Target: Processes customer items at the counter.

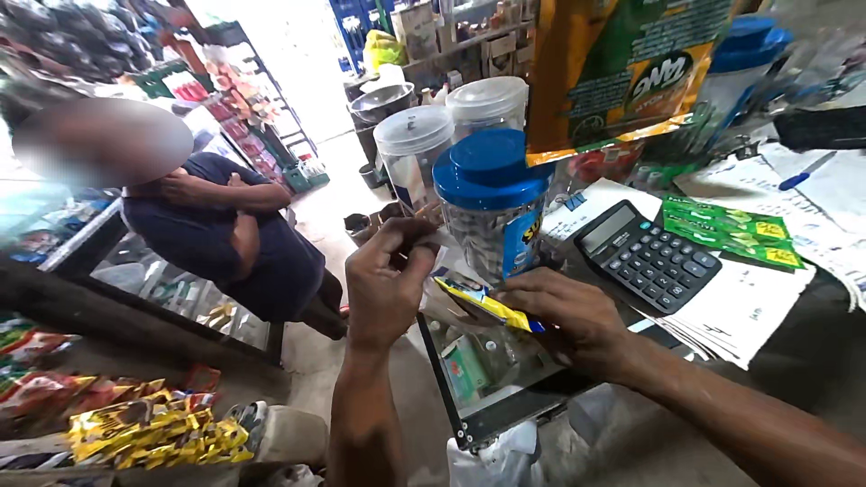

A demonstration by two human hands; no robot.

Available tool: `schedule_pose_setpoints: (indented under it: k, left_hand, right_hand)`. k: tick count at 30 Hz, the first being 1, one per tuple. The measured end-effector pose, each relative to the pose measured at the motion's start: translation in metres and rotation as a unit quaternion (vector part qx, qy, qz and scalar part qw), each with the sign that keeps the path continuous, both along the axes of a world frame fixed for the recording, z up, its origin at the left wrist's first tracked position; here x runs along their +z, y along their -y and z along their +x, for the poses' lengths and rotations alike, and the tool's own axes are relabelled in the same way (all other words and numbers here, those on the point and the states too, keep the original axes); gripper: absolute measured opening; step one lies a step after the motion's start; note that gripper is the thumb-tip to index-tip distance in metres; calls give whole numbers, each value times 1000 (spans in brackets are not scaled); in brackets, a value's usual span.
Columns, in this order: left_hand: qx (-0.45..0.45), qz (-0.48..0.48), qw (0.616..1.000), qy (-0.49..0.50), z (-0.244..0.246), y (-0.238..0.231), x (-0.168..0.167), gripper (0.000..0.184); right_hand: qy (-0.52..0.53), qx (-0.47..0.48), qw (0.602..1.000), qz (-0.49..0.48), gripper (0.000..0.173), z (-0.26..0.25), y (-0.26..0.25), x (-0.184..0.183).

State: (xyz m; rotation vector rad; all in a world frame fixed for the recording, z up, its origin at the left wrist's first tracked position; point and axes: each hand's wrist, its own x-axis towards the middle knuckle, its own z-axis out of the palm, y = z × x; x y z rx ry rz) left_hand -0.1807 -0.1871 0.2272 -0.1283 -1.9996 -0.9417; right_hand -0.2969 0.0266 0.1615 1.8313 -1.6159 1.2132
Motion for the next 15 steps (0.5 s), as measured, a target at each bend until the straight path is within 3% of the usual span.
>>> schedule_pose_setpoints:
  k: [6,15]
  left_hand:
    - [6,-15,999,29,13,-1,-4,17]
    - [-57,-102,992,51,5,-16,5,17]
  right_hand:
    - [-214,-118,965,94,22,-8,10,8]
    - [-268,-133,942,149,18,15,41,31]
